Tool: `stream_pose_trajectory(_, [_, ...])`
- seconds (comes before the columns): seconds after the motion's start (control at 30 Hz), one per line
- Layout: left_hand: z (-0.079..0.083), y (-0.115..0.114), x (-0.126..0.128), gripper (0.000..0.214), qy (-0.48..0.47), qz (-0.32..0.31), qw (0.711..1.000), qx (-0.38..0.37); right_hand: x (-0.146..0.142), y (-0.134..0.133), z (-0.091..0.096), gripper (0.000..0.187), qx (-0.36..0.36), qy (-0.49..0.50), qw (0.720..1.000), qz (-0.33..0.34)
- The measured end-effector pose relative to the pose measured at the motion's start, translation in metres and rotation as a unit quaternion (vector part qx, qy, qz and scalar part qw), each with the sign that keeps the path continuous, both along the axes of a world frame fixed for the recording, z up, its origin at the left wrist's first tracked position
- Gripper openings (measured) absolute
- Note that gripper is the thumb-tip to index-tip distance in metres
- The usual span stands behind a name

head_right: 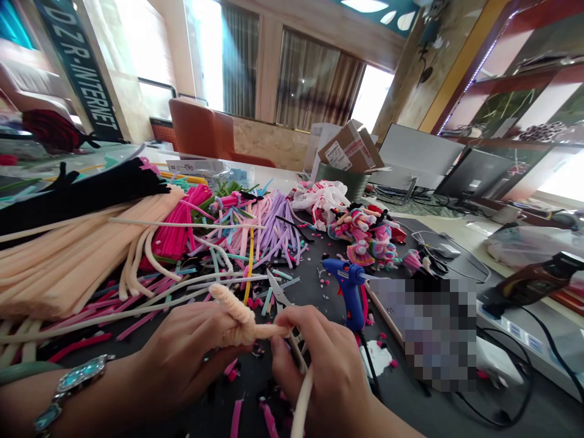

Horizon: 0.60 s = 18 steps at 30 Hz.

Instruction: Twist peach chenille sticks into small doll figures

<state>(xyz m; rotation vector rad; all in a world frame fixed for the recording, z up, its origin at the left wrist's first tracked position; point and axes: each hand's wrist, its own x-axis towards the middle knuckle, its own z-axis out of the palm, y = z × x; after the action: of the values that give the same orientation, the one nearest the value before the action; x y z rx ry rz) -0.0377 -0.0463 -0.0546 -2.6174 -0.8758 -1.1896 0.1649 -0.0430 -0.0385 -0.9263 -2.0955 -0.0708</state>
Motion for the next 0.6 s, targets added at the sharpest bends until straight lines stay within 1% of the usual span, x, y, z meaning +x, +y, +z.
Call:
stream_pose_trajectory(0.13, [-0.0004,-0.0020,-0.0009,0.010,-0.008,0.007,1.000,-0.018,0.0019,0.0001,0.0003,0.002,-0.058,0.018,0.998,-0.008])
stream_pose_trajectory(0.23, [-0.0011,-0.0023,-0.0015,0.009,-0.011,0.009,1.000,-0.020,0.0025,0.0008,0.0013,0.002,-0.081,0.027,0.996,-0.003])
stream_pose_trajectory(0.4, [-0.0016,-0.0013,-0.0014,0.006,-0.019,0.020,0.999,-0.020,0.0026,0.0007,0.0009,0.004,-0.088,0.029,0.996,-0.005])
stream_pose_trajectory(0.6, [0.0004,-0.0022,0.0004,0.003,-0.019,0.022,0.999,-0.024,0.0018,0.0007,-0.0005,0.004,-0.081,0.034,0.996,0.012])
